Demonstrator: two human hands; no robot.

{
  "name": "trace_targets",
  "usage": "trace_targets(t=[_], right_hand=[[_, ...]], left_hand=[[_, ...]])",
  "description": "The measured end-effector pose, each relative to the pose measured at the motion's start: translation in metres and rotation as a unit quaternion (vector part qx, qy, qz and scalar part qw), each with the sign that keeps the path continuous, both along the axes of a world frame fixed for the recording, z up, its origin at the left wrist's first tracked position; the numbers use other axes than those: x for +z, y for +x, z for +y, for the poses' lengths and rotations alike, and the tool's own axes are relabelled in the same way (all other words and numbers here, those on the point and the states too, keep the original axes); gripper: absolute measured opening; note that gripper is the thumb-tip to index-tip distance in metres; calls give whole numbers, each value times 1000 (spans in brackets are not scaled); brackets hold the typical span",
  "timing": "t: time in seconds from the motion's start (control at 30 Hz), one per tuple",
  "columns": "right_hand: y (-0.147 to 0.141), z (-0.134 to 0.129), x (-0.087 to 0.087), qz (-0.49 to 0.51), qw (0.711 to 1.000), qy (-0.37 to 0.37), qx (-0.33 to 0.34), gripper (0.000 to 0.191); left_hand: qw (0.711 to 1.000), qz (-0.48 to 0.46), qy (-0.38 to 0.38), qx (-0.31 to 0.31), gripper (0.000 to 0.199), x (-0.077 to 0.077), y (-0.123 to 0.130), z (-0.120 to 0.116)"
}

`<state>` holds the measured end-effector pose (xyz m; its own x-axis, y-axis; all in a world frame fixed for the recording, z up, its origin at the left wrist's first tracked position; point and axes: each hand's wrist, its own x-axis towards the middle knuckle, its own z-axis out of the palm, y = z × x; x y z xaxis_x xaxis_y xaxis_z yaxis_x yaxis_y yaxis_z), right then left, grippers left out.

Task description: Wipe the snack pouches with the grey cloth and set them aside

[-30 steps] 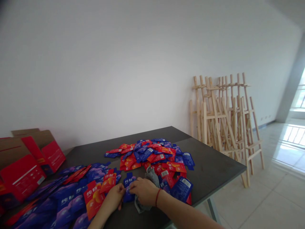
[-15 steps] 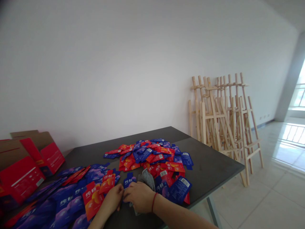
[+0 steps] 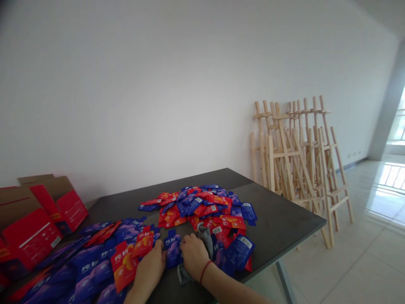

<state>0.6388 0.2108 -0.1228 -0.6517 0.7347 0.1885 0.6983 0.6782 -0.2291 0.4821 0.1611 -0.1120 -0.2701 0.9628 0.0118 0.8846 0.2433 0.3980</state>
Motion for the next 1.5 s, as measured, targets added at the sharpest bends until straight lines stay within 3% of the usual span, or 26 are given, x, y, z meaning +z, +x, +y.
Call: trace_targets(t=[0.2,0.37,0.47,0.63,0.77,0.93,1.07,1.23,1.33,1.4,1.5], right_hand=[[0,2,5,18,1000,-17,-14,26],[-1,5,2,41,998,-25,-36,28],[-1,6,-2,61,997,-24,-44,33],[3,6,-3,107,993,-21,-45,40],[0,4,2,130,991,-11,-10,44],[-11,-4,1,79,980,48,178,38],[-20,4,-1,28,989,61,134,33],[-34,29,3,-1,995,57,83,26],[-41,32,4,-13,995,60,73,24],[-41,26,4,-16,994,63,89,25],[-30,10,4,-7,984,63,168,33]], left_hand=[[986,161,12,-31,44,14,35,-5],[987,149,-32,-39,43,31,53,0],[991,125,-41,-38,32,37,51,2],[997,58,-51,-26,34,42,23,6],[989,-87,-117,-22,40,29,-1,9],[961,-232,-153,-10,43,3,-16,9],[943,-298,-148,-21,37,-8,-23,8],[937,-326,-118,-40,54,-16,-26,9],[941,-323,-96,-34,54,-20,-27,12],[943,-321,-86,-30,47,-23,-28,14],[943,-322,-80,-28,33,-25,-30,16]])
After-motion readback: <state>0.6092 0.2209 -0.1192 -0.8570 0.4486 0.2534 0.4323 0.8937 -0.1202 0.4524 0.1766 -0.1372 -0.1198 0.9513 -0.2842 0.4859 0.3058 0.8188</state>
